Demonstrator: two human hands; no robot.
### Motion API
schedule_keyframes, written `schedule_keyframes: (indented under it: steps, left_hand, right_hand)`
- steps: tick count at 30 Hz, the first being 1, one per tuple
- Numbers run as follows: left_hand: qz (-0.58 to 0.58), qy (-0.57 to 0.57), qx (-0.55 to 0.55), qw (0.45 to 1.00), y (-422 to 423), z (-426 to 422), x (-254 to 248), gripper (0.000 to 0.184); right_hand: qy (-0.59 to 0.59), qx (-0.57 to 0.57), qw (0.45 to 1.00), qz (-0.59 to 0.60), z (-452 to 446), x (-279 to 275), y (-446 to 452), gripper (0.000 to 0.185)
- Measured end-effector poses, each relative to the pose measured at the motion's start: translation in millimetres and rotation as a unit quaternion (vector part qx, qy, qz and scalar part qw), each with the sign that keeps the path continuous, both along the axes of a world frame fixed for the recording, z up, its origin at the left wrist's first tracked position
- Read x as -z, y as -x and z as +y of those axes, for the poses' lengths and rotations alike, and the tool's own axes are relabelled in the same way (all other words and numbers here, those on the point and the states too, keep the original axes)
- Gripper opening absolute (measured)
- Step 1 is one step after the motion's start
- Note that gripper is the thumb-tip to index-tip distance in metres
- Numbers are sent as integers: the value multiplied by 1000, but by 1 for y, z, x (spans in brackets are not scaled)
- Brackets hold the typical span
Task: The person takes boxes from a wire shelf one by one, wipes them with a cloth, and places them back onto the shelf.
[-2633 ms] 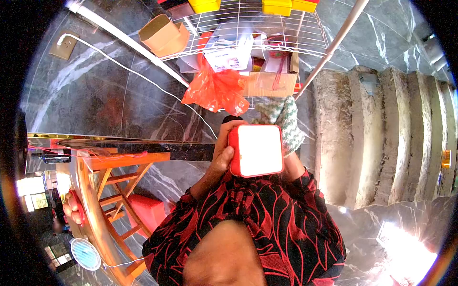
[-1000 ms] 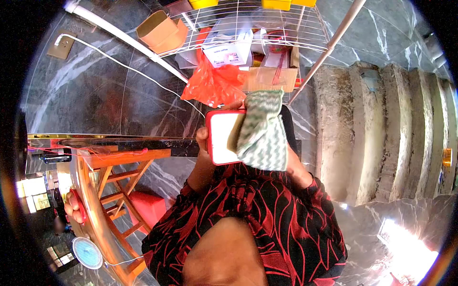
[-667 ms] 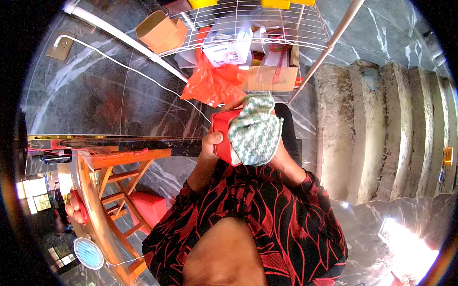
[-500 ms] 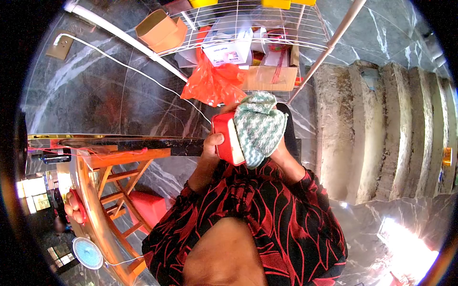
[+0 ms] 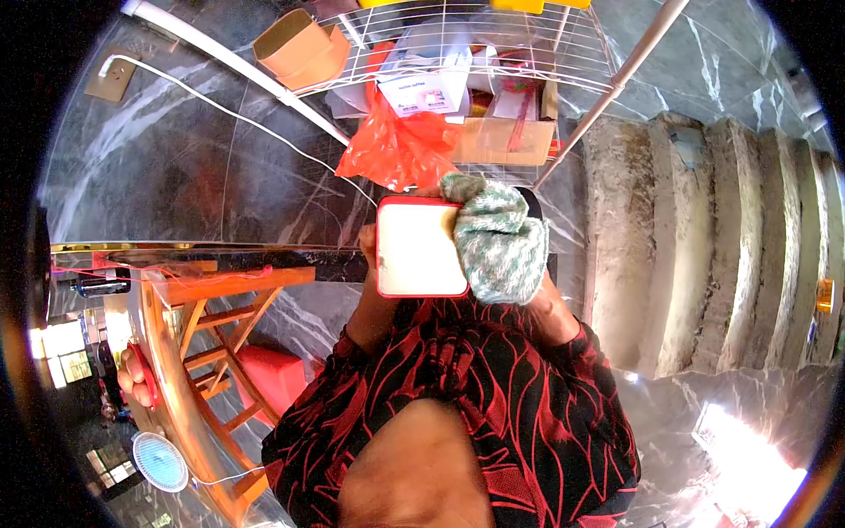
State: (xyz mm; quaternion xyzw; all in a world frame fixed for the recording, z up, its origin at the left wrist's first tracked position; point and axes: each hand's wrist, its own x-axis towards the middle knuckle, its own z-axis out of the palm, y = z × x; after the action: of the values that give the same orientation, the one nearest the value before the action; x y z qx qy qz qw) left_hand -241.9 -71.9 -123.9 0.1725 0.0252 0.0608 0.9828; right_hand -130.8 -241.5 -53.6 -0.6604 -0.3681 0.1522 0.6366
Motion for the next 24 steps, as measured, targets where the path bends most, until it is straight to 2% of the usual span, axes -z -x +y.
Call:
schedule_keyframes:
  steps: [2, 5, 10, 17, 19, 22, 24]
  left_hand:
    - [57, -21, -62, 996, -1, 0, 4, 81]
    - [20, 34, 18, 999, -13, -4, 1, 80]
    - [-16, -102, -8, 995, -21, -17, -43, 82]
    - [-27, -195, -25, 980, -22, -20, -50, 85]
    - [-21, -194, -24, 981, -21, -19, -49, 86]
    - [-15, -133, -12, 991, -19, -15, -41, 85]
    - [-2, -104, 6, 995, -15, -12, -44, 87]
  right_hand:
    - [4, -7, 1000, -3, 0, -1, -1, 43]
    - [16, -13, 1000, -16, -3, -4, 2, 43]
    - [12, -1, 1000, 22, -4, 3, 10, 44]
    - [-24, 27, 990, 135, 1, 21, 11, 45]
    - [-15, 19, 987, 157, 1, 17, 12, 47]
    - [-84, 26, 957, 277, 3, 11, 14, 52]
    - [-78, 31, 961, 265, -1, 10, 15, 49]
